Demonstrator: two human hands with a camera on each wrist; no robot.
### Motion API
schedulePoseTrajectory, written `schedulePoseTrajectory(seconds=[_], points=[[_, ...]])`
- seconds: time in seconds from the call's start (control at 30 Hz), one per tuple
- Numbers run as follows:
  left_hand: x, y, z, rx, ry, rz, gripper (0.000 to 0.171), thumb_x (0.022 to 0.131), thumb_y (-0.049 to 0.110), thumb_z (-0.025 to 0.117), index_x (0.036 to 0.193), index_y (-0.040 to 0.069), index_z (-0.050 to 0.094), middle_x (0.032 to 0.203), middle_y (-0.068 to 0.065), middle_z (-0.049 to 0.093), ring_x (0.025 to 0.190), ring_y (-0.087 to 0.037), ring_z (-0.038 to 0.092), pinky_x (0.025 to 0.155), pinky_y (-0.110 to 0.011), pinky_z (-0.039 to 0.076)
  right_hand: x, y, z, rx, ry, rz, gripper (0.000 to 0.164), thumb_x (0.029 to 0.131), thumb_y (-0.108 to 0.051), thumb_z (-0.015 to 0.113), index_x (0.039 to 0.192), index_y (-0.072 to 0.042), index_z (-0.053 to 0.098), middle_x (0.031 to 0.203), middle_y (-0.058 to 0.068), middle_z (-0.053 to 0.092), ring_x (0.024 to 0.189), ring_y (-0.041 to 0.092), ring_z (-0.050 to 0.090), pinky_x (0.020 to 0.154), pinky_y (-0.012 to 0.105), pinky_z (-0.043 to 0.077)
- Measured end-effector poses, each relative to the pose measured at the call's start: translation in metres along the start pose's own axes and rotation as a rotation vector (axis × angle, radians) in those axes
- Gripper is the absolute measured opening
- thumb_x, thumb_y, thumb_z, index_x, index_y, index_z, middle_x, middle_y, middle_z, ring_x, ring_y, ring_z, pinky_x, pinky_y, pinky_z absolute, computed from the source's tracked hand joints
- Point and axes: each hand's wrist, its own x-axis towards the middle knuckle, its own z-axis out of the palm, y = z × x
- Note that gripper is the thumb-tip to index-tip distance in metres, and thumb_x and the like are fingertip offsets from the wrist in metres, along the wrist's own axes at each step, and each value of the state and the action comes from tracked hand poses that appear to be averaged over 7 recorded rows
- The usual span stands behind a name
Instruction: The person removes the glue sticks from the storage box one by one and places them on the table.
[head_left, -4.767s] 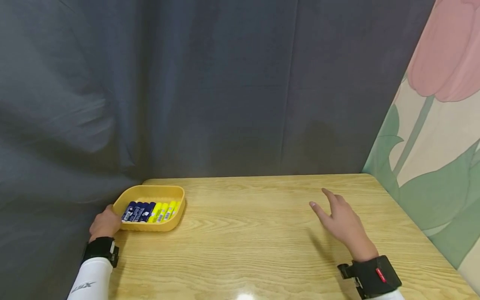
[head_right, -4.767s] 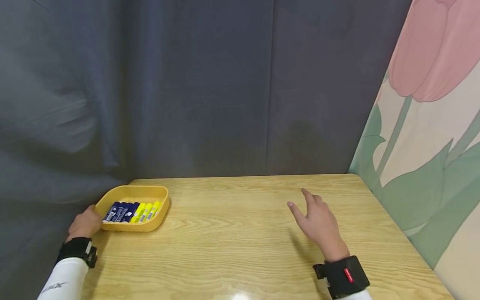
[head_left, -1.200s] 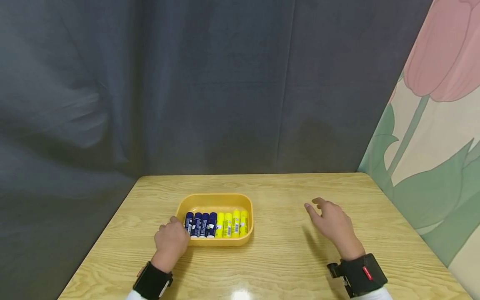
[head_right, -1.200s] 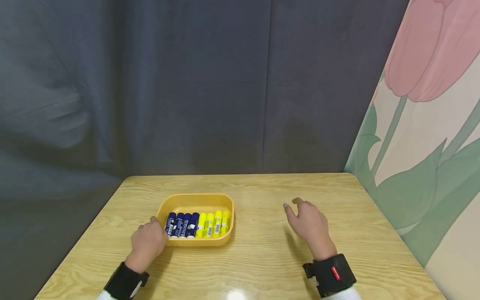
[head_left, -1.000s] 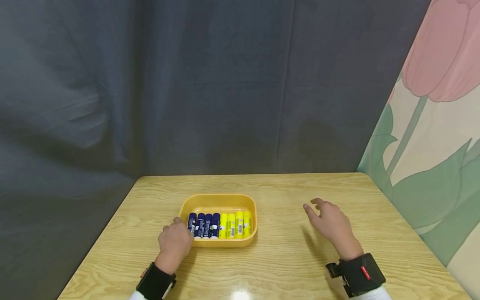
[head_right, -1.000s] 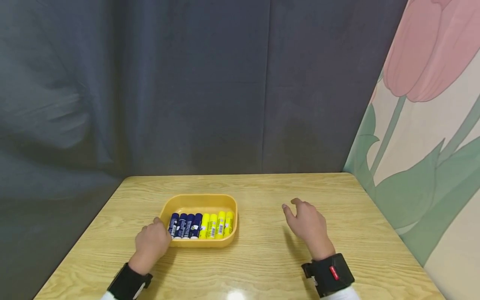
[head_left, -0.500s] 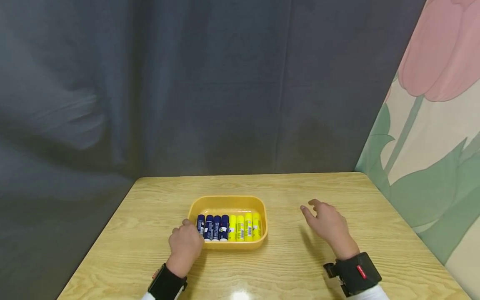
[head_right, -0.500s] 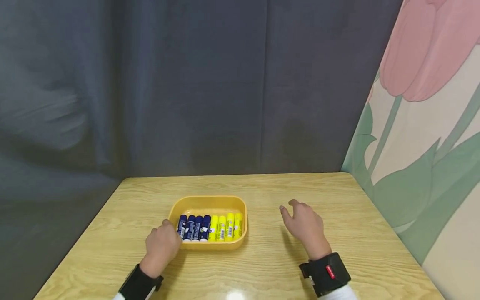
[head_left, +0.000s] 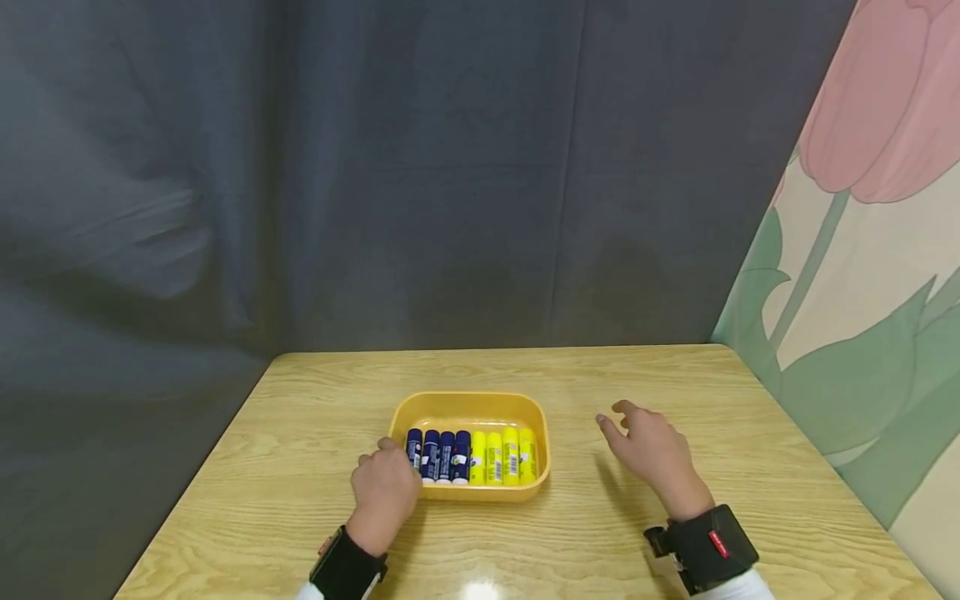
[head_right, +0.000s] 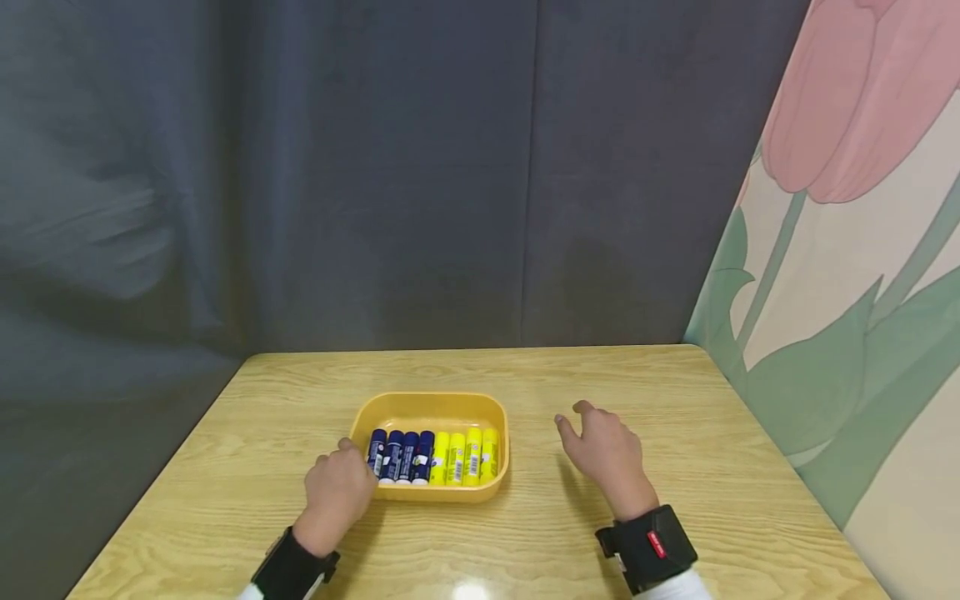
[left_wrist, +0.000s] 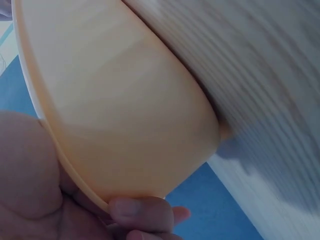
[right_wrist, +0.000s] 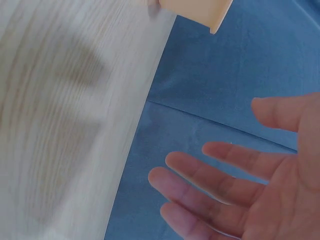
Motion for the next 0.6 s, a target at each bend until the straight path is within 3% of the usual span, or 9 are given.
schedulePoseTrajectory(seconds=[0.27,0.6], points=[[0.003,-0.004,-0.002,-0.021,-0.002,0.025,0.032,0.085,0.014,0.064,0.099,-0.013,0.055,0.072,-0.02,0.059,0.069,-0.035,0.061,0.058,-0.046,0.051,0.001,-0.019,0.002,-0.036,-0.01,0.028,0.05,0.1,-0.038,0.056,0.127,0.004,0.061,0.112,0.027,0.069,0.096,0.041,0.068,0.068,0.054,0.054],[0.005,-0.007,-0.007,-0.03,-0.009,0.047,0.057,0.083,0.014,0.065,0.124,-0.023,0.051,0.075,-0.024,0.063,0.071,-0.036,0.063,0.058,-0.046,0.053,0.003,-0.043,0.006,-0.043,-0.061,0.048,0.048,0.098,-0.038,0.059,0.126,0.0,0.063,0.105,0.024,0.071,0.089,0.036,0.068,0.065,0.049,0.054]])
